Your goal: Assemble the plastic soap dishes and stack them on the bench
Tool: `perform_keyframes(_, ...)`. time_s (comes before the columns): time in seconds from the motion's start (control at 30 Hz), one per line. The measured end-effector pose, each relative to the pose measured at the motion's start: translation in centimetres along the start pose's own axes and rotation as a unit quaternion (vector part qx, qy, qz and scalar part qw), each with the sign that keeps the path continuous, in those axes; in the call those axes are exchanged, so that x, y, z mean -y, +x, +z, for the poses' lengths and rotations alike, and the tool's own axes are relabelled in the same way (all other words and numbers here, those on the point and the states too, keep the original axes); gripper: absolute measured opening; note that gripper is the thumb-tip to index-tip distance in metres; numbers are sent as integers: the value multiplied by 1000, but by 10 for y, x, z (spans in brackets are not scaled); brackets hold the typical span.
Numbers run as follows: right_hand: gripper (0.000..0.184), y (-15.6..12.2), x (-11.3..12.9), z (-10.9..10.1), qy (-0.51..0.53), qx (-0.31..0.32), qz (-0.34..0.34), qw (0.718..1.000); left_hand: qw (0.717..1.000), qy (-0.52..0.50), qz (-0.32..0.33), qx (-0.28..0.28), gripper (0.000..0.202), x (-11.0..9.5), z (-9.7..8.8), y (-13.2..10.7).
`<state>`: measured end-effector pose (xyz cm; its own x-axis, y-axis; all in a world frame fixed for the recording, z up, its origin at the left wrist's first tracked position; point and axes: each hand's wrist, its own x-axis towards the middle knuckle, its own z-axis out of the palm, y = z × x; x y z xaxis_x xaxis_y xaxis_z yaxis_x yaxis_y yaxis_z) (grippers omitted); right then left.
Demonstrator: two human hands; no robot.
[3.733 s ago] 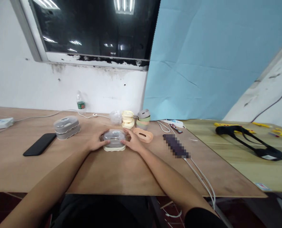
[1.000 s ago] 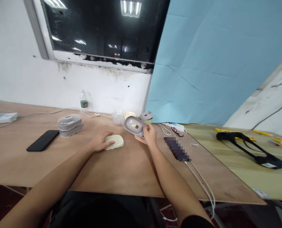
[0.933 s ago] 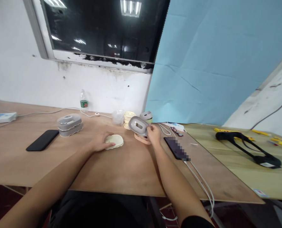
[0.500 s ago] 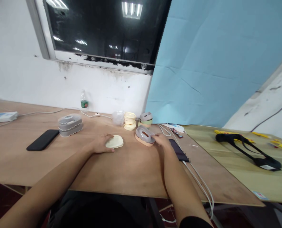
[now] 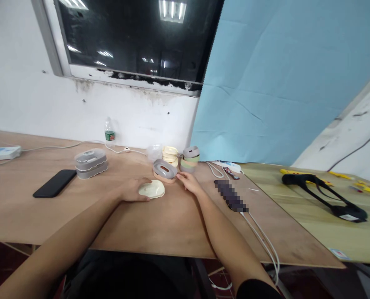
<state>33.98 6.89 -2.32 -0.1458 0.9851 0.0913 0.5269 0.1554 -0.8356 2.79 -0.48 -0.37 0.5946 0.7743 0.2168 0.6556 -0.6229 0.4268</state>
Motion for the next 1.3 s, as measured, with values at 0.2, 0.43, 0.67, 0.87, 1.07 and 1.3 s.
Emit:
perform_keyframes(0.2,41,-7,12,17,-63,59,-124,988,1000,1,10,-13,74,0,1,1)
perform_keyframes(0.43,34,-13,20,31,-93,33,-168,981,1000,-19,3,1,74,-2,1,-1)
perform_keyframes(0.67,35,-18,27,39,-120,99,-174,972,999,-27,15,11,78,-9,9,2)
perform_keyframes(0.87,26,-9,12,26,-90,119,-150,977,997,-67,48,-14,73,-15,3,0)
perform_keyframes(1.07,32,-3,1,8,-105,53,-124,985,992,15,23,-127,57,-4,8,6)
perform_keyframes(1.3,44,-10,12,20,-99,151,-115,977,979,148,-24,-135,45,6,21,26)
